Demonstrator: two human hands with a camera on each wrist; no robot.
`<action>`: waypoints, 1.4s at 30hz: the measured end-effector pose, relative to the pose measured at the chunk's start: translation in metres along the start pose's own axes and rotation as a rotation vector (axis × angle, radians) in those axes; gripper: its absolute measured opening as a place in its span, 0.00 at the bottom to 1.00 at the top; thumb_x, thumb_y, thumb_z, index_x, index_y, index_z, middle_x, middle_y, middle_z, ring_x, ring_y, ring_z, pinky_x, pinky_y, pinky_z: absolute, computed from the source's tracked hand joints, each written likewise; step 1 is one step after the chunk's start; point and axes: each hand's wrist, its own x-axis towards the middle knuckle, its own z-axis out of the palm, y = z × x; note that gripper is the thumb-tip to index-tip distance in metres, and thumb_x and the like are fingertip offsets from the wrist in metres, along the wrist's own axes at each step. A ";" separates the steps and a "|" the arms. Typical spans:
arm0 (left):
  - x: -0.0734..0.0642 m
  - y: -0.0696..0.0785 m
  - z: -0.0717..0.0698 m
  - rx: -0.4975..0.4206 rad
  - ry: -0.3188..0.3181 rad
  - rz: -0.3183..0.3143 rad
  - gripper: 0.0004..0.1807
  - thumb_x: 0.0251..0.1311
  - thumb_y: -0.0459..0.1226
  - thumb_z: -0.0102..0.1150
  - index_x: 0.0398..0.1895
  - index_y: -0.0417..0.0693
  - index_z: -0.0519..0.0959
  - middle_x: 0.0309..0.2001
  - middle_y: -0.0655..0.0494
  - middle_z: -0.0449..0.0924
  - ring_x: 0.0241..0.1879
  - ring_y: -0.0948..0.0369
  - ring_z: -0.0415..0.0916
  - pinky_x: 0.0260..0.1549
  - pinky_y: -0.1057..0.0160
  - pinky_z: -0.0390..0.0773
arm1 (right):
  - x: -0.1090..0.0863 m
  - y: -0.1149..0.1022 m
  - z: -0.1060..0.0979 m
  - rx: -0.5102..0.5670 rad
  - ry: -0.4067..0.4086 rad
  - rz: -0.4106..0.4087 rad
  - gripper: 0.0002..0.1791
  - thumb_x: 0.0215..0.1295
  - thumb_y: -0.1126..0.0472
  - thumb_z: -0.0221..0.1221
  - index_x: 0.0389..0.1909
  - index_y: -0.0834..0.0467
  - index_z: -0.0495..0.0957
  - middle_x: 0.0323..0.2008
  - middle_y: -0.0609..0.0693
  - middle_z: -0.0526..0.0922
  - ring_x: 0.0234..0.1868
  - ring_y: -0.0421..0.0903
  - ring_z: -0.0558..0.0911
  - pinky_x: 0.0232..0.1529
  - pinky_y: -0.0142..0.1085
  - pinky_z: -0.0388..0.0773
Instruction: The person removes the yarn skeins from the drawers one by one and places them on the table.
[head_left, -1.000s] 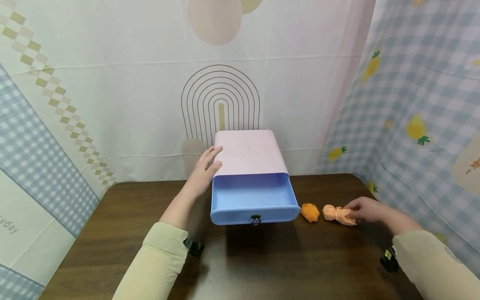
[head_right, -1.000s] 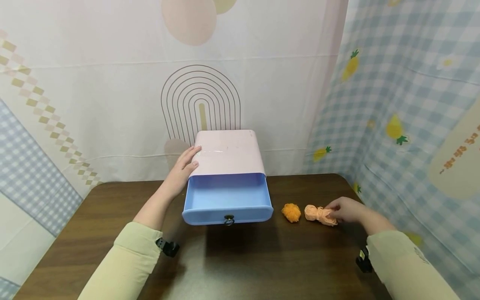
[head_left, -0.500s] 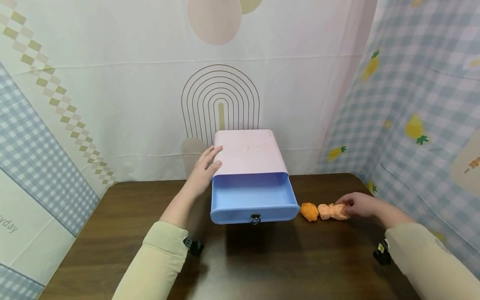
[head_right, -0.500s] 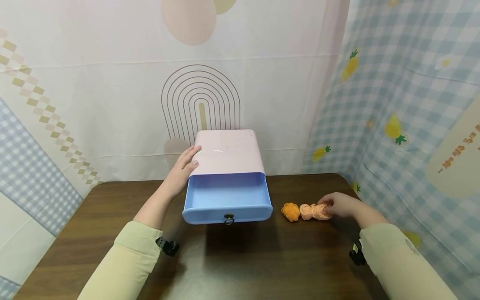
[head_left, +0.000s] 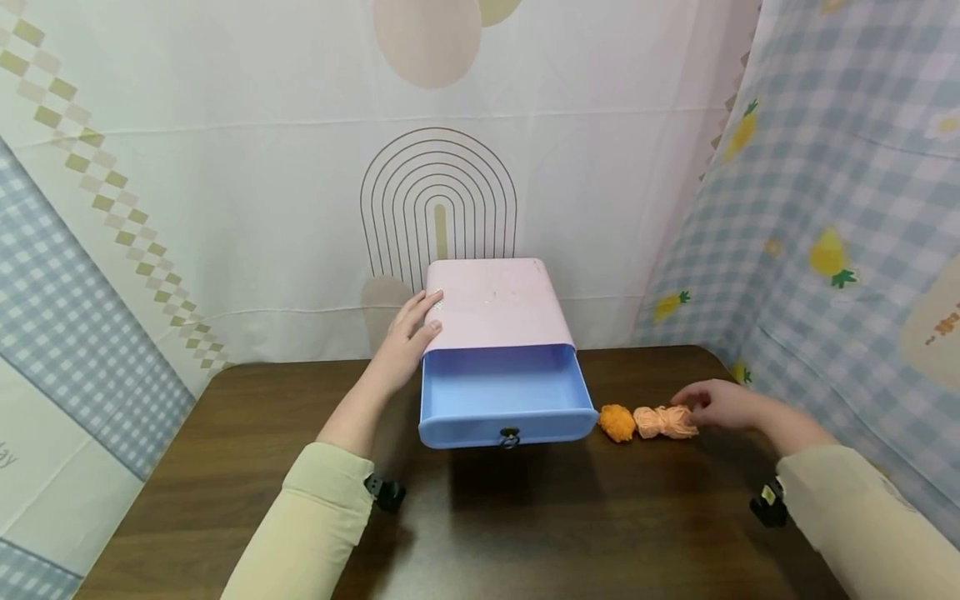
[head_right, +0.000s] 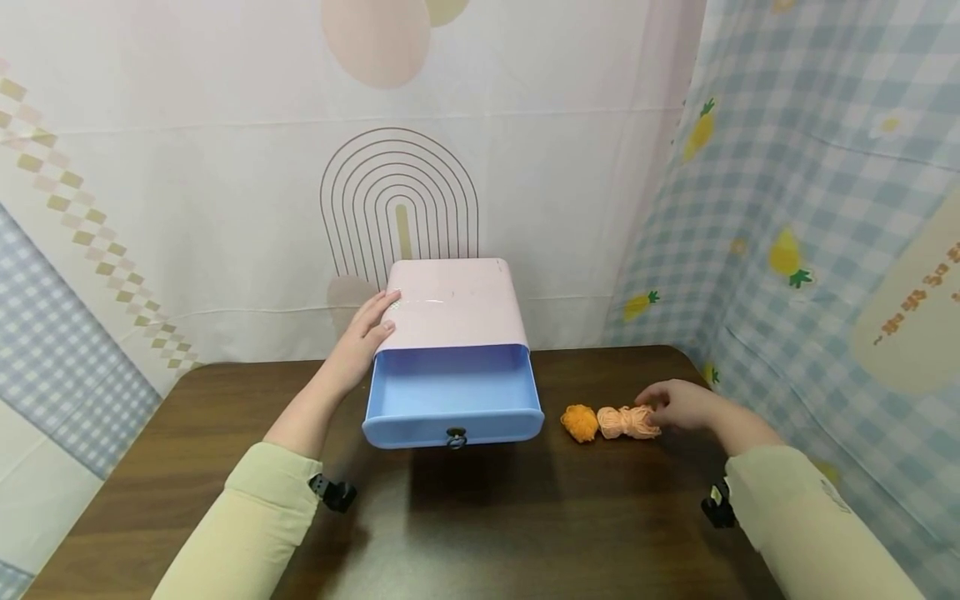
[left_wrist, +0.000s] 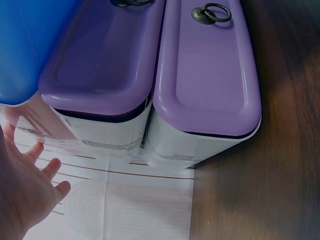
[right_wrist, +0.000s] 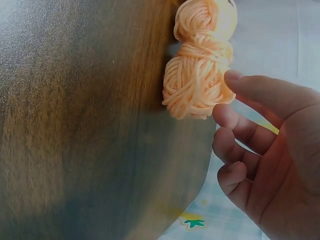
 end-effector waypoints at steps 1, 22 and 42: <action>0.000 0.000 0.000 -0.001 -0.001 0.000 0.30 0.72 0.54 0.43 0.76 0.65 0.61 0.79 0.56 0.44 0.77 0.45 0.37 0.66 0.30 0.42 | -0.001 -0.001 0.000 -0.003 0.007 -0.006 0.22 0.67 0.63 0.61 0.58 0.70 0.75 0.25 0.53 0.77 0.20 0.44 0.73 0.23 0.40 0.73; -0.001 0.001 -0.001 0.015 0.000 0.006 0.30 0.72 0.54 0.43 0.76 0.63 0.61 0.79 0.53 0.45 0.76 0.44 0.37 0.66 0.30 0.42 | -0.025 -0.039 0.027 -0.084 0.247 -0.128 0.20 0.71 0.53 0.60 0.58 0.58 0.79 0.29 0.48 0.79 0.24 0.39 0.72 0.24 0.35 0.72; 0.000 0.000 -0.001 0.005 -0.001 0.020 0.30 0.72 0.53 0.42 0.76 0.62 0.61 0.79 0.52 0.45 0.76 0.44 0.38 0.67 0.31 0.42 | -0.048 -0.087 0.060 0.060 0.250 -0.344 0.15 0.70 0.57 0.61 0.55 0.55 0.81 0.32 0.48 0.82 0.27 0.39 0.75 0.26 0.33 0.74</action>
